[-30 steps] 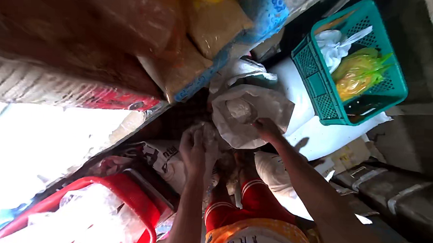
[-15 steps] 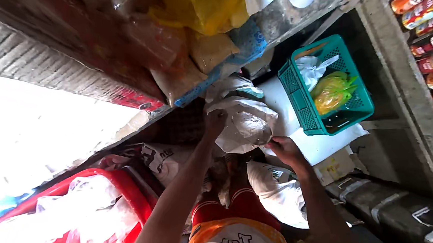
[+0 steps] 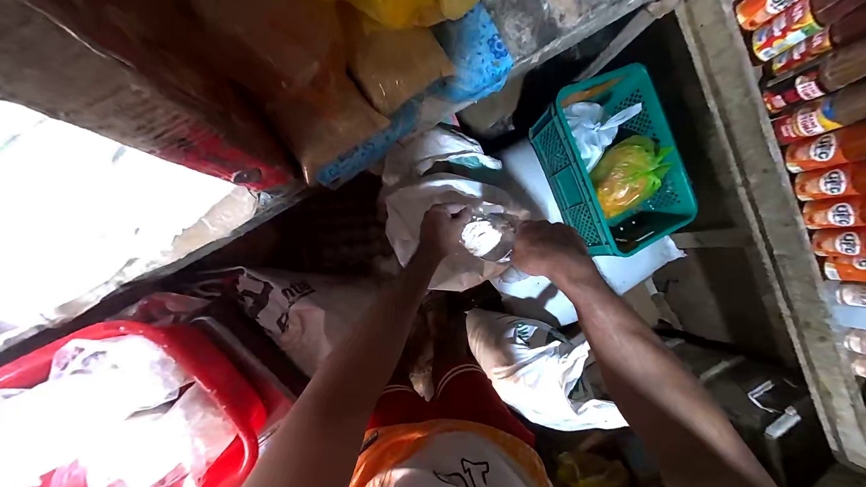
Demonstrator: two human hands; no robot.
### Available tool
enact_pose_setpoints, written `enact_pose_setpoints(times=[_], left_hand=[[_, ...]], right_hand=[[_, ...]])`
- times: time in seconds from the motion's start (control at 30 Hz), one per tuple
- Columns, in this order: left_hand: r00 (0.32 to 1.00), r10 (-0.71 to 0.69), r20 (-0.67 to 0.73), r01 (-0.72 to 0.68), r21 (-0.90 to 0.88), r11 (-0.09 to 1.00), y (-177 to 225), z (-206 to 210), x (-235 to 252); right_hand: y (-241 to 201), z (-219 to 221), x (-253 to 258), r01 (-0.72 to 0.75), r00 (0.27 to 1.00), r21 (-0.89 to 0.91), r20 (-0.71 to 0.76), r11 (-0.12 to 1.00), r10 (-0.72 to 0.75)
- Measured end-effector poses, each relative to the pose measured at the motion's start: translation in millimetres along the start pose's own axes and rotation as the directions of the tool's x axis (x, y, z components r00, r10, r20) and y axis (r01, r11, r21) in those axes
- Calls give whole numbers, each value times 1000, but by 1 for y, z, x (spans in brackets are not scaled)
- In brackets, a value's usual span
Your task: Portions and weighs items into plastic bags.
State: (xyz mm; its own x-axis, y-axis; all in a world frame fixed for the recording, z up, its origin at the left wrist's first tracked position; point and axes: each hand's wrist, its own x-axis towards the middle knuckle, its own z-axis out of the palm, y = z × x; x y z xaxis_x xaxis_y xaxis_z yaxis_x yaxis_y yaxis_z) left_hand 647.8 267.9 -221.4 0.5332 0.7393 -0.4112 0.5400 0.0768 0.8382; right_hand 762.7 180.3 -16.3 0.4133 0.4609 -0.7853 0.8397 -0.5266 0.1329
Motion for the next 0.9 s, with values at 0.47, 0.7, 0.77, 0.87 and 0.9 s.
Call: enact_pose_setpoints(times=[0.47,0.7,0.77,0.87,0.9], left_hand=[[996,-94,1,94,22,995,11,-7,-8],[998,-67,15,67,39,997,4,-7,-9],[1000,-23,4,23,22,999,5,-5,-12],[999,15,-33,-15,16,1000,7,0,-16],[998,31,-49,-31,14,999,7,1,-18]], right_hand=[[-60,-7,-21,77,986,-274,-119,959,-113],[-65,-1,-22,69,985,-325,-130,943,-117],[-66,-5,-21,21,989,-336,-129,941,-68],[-66,-11,-22,-18,992,-359,-121,933,-28],[-66,-14,-23,-23,993,-361,-116,932,-20]])
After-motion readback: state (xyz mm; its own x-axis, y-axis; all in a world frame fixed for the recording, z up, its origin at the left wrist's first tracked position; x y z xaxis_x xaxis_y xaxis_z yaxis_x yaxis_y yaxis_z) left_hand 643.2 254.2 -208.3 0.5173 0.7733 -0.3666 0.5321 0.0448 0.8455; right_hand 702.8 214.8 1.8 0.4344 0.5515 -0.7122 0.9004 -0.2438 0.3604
